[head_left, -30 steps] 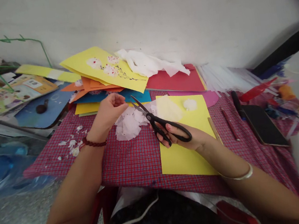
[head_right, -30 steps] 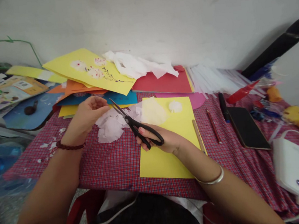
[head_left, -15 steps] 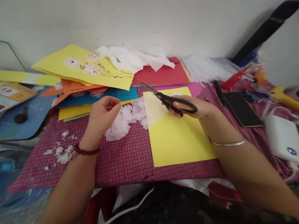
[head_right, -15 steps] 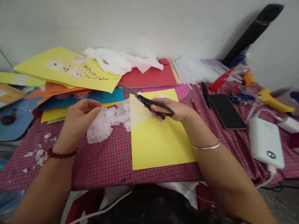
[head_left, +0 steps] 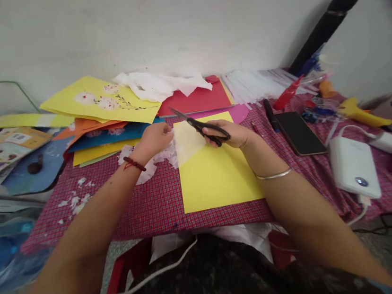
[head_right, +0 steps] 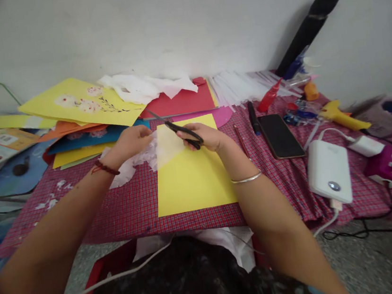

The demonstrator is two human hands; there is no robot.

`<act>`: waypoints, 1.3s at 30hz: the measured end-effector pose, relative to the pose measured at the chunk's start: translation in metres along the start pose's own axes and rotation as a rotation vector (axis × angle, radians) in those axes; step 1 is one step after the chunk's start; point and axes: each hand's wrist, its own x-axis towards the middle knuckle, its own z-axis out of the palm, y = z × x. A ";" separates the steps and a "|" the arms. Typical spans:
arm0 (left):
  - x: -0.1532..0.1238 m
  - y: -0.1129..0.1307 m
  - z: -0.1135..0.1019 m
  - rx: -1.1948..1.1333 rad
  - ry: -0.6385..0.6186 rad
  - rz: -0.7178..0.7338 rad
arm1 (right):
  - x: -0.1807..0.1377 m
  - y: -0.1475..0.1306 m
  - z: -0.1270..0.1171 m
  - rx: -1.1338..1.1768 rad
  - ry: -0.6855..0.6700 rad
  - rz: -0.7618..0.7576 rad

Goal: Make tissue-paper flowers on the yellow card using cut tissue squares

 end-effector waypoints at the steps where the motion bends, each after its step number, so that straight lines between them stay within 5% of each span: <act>1: 0.006 0.002 -0.001 0.016 -0.020 -0.003 | -0.001 -0.002 -0.004 0.041 0.060 -0.018; 5: 0.029 0.006 0.002 0.034 -0.014 0.003 | -0.009 -0.012 -0.025 0.227 0.255 -0.079; 13: 0.043 0.012 0.004 -0.127 -0.077 -0.085 | -0.016 -0.015 -0.041 0.333 0.348 -0.113; 21: 0.000 0.048 -0.065 -0.421 -0.040 -0.067 | -0.012 -0.010 -0.044 0.341 0.344 -0.114; 24: -0.023 0.057 -0.081 -0.515 0.095 0.001 | -0.011 -0.007 -0.044 0.330 0.361 -0.109; 29: -0.035 0.035 -0.066 -0.399 0.261 0.185 | -0.008 -0.003 -0.041 0.314 0.360 -0.095; 34: -0.036 0.024 -0.062 -0.445 0.424 0.158 | -0.005 -0.003 -0.035 0.272 0.320 -0.087; 39: -0.037 0.039 -0.073 -0.639 0.388 0.028 | -0.005 -0.002 -0.032 0.263 0.322 -0.083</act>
